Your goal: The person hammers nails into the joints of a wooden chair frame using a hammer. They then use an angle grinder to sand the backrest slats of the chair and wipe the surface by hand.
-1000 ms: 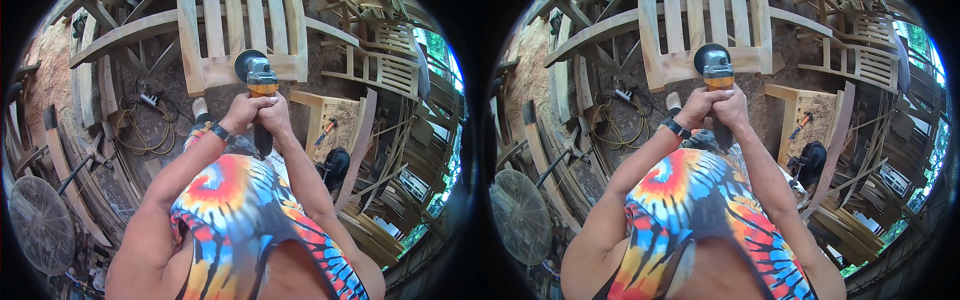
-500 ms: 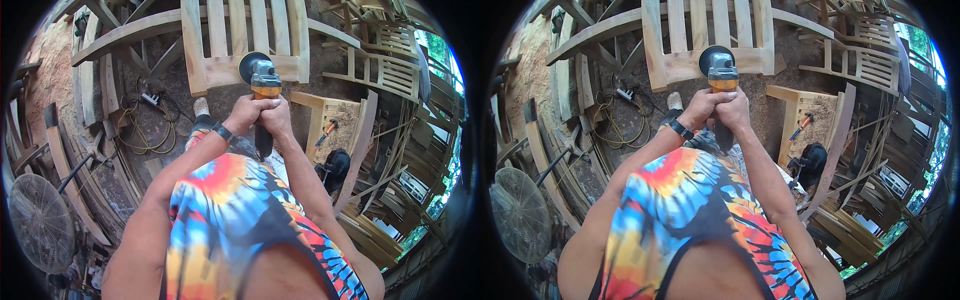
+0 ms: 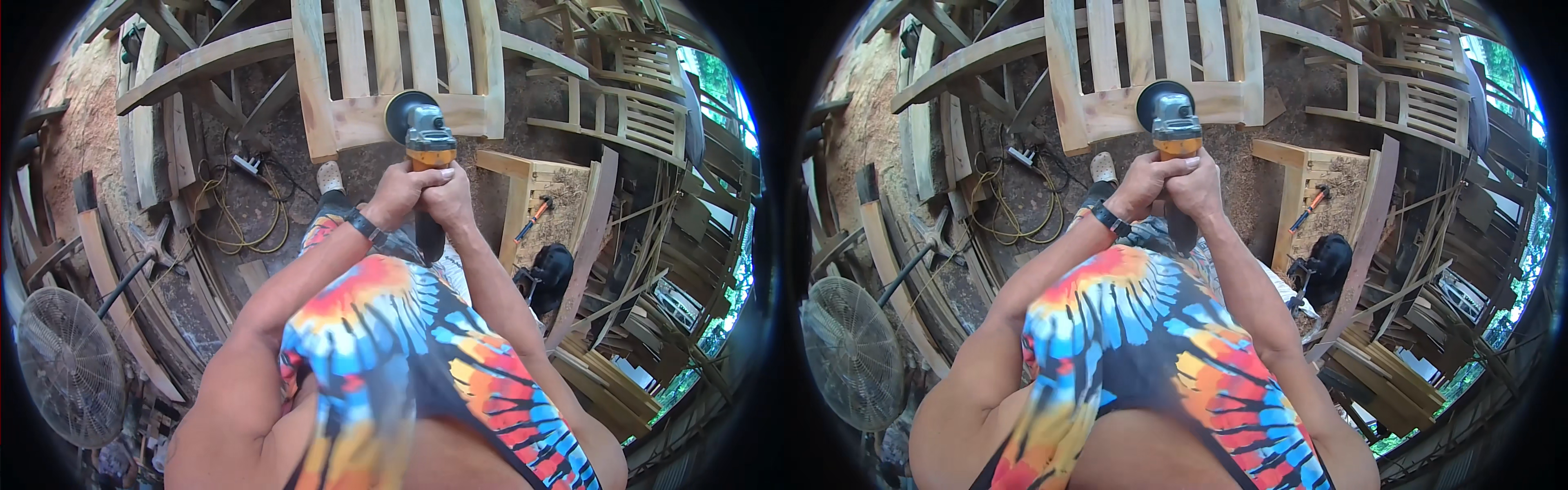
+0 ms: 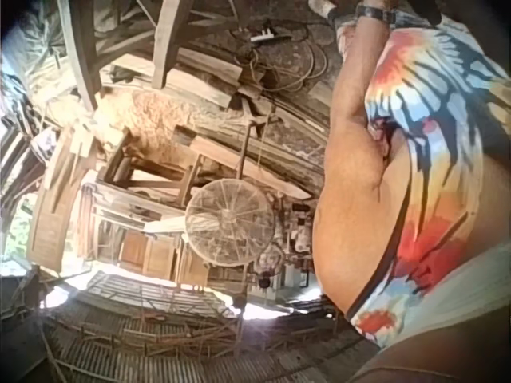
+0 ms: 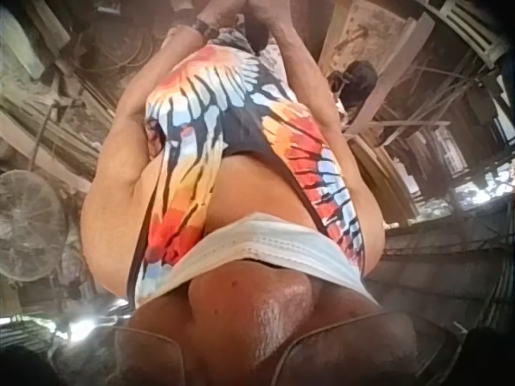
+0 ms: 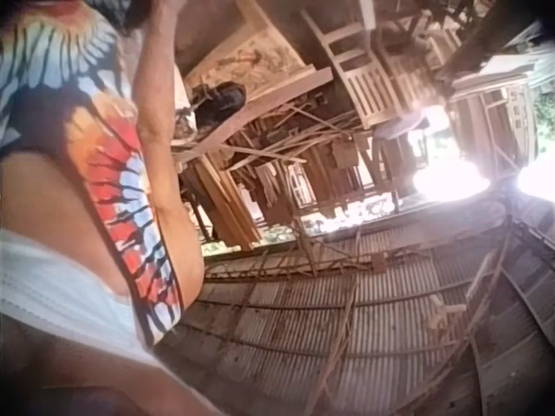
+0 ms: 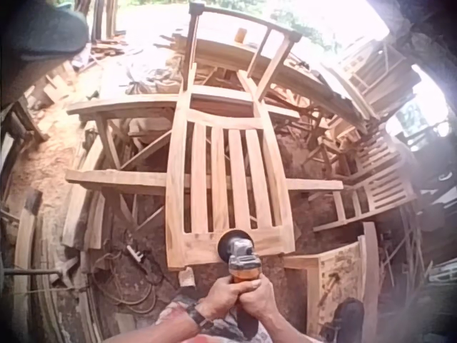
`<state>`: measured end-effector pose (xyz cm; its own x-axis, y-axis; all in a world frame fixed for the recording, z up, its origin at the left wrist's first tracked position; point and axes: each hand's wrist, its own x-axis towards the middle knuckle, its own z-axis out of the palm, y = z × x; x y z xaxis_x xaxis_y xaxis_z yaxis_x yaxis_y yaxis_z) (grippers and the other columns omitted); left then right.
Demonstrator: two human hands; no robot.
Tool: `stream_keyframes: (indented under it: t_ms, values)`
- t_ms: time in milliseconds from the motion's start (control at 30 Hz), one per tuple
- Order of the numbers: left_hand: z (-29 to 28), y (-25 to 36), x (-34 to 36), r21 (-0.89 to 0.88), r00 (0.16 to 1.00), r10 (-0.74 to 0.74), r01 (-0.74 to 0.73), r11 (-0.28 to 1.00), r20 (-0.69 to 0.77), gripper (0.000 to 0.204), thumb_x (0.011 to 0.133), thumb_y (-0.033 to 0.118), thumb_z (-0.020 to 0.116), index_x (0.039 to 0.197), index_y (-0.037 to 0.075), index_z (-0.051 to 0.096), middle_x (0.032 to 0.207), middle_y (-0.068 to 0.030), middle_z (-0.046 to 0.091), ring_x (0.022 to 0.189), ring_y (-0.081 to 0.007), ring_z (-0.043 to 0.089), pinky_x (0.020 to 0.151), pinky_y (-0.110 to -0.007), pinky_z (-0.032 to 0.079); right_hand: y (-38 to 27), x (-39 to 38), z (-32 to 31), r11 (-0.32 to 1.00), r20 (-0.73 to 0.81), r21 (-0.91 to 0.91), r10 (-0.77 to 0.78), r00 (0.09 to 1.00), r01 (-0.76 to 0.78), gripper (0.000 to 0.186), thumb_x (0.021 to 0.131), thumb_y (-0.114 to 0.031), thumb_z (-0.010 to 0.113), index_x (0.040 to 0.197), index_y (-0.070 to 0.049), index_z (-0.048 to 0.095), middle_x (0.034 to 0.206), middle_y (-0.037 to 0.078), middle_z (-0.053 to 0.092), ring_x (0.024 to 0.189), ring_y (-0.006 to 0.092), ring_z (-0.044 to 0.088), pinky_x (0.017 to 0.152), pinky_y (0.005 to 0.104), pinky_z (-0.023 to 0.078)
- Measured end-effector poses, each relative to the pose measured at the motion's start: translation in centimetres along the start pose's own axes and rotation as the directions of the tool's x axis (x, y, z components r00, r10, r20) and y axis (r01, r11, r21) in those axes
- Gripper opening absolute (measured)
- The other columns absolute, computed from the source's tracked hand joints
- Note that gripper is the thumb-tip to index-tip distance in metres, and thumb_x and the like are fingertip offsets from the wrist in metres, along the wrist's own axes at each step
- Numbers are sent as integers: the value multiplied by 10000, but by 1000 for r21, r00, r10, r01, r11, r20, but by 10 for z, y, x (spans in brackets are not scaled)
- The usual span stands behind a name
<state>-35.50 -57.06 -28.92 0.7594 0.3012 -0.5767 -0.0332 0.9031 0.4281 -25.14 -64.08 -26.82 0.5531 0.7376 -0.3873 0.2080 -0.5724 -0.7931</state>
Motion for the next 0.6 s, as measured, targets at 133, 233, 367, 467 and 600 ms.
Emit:
stream_keyframes:
  t_ms: [133,233,367,467,600]
  values:
    - [0,2,-1,34,999,17,-16,999,-35,440,901,226,777,1246,-15,649,1142,-87,702,989,-160,689,859,-314,556,-8,0,1,1000,0,1,14,1000,-14,395,758,-106,668,1134,12,653,998,186,749,945,276,739,843,386,565]
    - [2,6,-2,23,998,44,-43,999,-45,403,906,220,777,1220,-6,666,1132,-71,707,982,-152,687,871,-298,542,0,7,-2,1000,9,-17,-7,1000,7,393,756,-107,670,1129,18,650,992,185,748,937,273,739,835,387,566]
    - [8,1,11,70,999,34,-34,997,2,402,911,216,777,1227,-4,661,1137,-68,704,986,-145,685,880,-297,538,-3,3,-12,1000,-28,19,24,999,-23,390,758,-110,665,1126,20,650,984,188,748,938,275,739,835,387,566]
    - [9,-2,15,64,999,36,-37,997,4,403,913,219,775,1226,-7,659,1123,-65,705,975,-144,687,865,-302,545,-7,3,-16,1000,-54,-19,24,998,-25,396,763,-117,662,1137,11,652,997,190,749,957,285,741,846,388,565]
    - [7,-3,17,44,999,46,-46,998,-7,403,915,220,774,1225,-8,657,1113,-70,705,962,-148,689,842,-309,555,-9,5,-14,999,-48,-44,25,999,-27,401,762,-121,665,1141,10,652,999,193,750,959,291,742,851,393,564]
